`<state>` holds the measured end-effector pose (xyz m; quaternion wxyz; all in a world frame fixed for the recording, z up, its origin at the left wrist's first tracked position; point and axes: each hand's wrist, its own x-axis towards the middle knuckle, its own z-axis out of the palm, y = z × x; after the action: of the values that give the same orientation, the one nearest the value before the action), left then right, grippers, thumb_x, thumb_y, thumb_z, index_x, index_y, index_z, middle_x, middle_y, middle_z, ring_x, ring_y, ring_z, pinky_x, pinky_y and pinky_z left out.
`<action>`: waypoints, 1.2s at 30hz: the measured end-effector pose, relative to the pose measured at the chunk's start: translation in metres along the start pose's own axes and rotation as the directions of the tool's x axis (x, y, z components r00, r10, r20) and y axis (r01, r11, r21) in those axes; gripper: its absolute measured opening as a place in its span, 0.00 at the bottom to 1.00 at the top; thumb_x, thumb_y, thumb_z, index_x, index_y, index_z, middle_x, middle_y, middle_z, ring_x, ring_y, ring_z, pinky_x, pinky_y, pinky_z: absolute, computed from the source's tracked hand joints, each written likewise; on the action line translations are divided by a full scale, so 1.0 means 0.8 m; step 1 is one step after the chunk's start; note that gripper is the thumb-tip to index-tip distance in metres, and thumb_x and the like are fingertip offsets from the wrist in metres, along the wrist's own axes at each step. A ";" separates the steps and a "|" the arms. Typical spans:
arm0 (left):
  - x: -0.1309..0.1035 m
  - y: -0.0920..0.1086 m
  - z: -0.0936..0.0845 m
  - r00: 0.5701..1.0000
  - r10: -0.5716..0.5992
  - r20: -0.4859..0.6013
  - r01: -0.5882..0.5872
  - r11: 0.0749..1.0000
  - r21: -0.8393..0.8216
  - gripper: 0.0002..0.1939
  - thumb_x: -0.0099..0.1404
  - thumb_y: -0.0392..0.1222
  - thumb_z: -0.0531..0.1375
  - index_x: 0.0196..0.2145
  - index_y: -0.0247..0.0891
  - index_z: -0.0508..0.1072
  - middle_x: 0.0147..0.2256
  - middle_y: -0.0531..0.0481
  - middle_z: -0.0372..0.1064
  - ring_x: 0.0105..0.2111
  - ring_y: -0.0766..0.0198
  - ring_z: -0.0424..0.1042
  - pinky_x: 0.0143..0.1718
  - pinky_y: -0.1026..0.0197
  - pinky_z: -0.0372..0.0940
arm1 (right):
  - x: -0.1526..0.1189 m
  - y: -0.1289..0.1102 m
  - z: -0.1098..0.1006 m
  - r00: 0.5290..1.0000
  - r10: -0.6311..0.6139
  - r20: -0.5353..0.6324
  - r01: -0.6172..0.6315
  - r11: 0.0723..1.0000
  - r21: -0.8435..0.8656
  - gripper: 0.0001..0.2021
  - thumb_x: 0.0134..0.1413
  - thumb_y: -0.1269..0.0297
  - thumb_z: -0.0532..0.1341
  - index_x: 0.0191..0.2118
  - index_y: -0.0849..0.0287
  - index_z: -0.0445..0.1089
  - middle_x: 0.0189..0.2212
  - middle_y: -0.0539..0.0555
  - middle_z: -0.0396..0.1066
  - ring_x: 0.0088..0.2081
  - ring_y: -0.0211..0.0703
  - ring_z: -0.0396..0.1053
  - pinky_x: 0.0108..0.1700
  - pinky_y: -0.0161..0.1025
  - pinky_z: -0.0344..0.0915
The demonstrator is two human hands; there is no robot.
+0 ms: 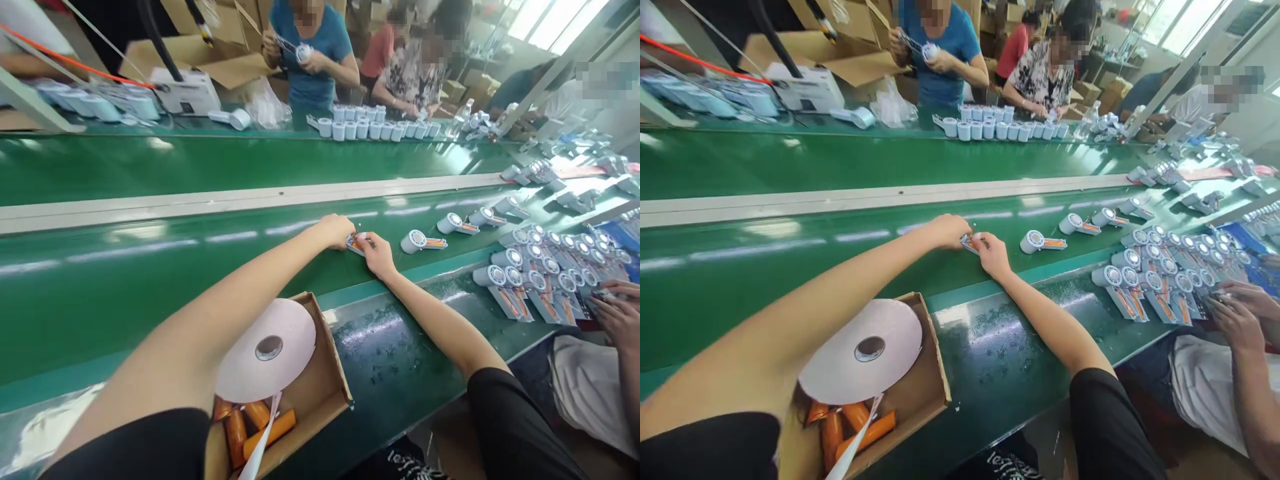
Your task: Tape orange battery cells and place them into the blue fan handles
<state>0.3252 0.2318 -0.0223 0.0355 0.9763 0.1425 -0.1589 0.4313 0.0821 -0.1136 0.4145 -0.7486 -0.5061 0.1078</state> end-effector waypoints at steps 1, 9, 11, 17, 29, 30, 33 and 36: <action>0.003 -0.001 0.003 1.000 0.010 -0.001 -0.010 1.000 0.000 0.15 0.59 0.44 0.68 0.45 0.44 0.82 0.41 0.42 0.82 0.44 0.50 0.80 0.48 0.56 0.72 | -0.002 0.005 0.001 1.000 0.014 -0.015 -0.013 1.000 0.026 0.17 0.74 0.52 0.53 0.46 0.53 0.77 0.50 0.57 0.82 0.52 0.52 0.79 0.59 0.49 0.75; 0.018 0.003 0.009 0.997 0.080 0.022 -0.080 0.997 0.023 0.12 0.59 0.43 0.67 0.41 0.43 0.83 0.40 0.42 0.81 0.43 0.49 0.79 0.49 0.54 0.70 | -0.019 0.015 -0.008 0.986 0.097 -0.135 -0.032 0.907 0.420 0.28 0.68 0.30 0.56 0.48 0.52 0.71 0.51 0.60 0.79 0.55 0.54 0.79 0.59 0.52 0.77; 0.022 0.008 0.008 0.996 0.087 0.026 -0.088 0.995 0.038 0.12 0.59 0.42 0.66 0.42 0.43 0.83 0.41 0.42 0.81 0.43 0.49 0.79 0.49 0.54 0.70 | -0.026 0.014 -0.015 0.992 0.054 -0.116 -0.001 0.910 0.415 0.27 0.71 0.32 0.54 0.51 0.51 0.70 0.52 0.60 0.78 0.54 0.53 0.79 0.60 0.52 0.77; 0.034 0.010 0.008 0.996 0.091 0.027 -0.090 0.996 -0.013 0.14 0.59 0.44 0.68 0.44 0.45 0.85 0.39 0.43 0.81 0.43 0.49 0.78 0.49 0.55 0.69 | -0.025 0.012 -0.040 0.997 -0.080 -0.022 0.081 0.996 0.039 0.19 0.66 0.40 0.64 0.45 0.52 0.71 0.50 0.60 0.76 0.51 0.55 0.75 0.54 0.52 0.77; 0.072 0.005 0.046 0.979 0.194 -0.066 -0.205 0.939 -0.277 0.16 0.61 0.48 0.68 0.47 0.46 0.84 0.50 0.47 0.79 0.57 0.53 0.71 0.72 0.52 0.52 | -0.038 0.033 -0.076 0.984 -0.157 -0.081 0.142 0.976 -0.164 0.19 0.75 0.58 0.49 0.51 0.54 0.77 0.41 0.60 0.78 0.43 0.53 0.77 0.52 0.52 0.75; 0.074 0.006 0.046 0.978 0.195 -0.076 -0.209 0.934 -0.290 0.16 0.61 0.48 0.68 0.47 0.46 0.84 0.50 0.47 0.79 0.57 0.53 0.70 0.72 0.52 0.50 | -0.038 0.034 -0.080 0.984 -0.168 -0.056 0.156 0.973 -0.170 0.19 0.75 0.57 0.50 0.52 0.54 0.77 0.43 0.60 0.78 0.44 0.53 0.77 0.53 0.52 0.75; 0.078 0.008 0.044 0.976 0.195 -0.099 -0.217 0.924 -0.316 0.15 0.59 0.49 0.70 0.43 0.45 0.84 0.49 0.46 0.79 0.58 0.52 0.69 0.70 0.55 0.54 | -0.030 0.029 -0.082 0.987 -0.158 0.029 0.161 0.968 -0.192 0.19 0.72 0.50 0.58 0.57 0.56 0.75 0.49 0.62 0.78 0.49 0.55 0.76 0.55 0.51 0.75; 0.078 0.008 0.040 0.973 0.189 -0.129 -0.223 0.913 -0.341 0.15 0.59 0.52 0.70 0.42 0.45 0.84 0.48 0.48 0.80 0.56 0.53 0.70 0.66 0.59 0.58 | -0.019 0.024 -0.074 0.994 -0.080 0.078 0.100 0.948 -0.302 0.18 0.69 0.48 0.63 0.55 0.54 0.77 0.46 0.60 0.78 0.46 0.55 0.75 0.52 0.49 0.75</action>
<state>0.3741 0.2387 -0.0727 0.2204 0.9698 0.0665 -0.0804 0.4710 0.0363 -0.0940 0.2816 -0.7760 -0.5634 0.0337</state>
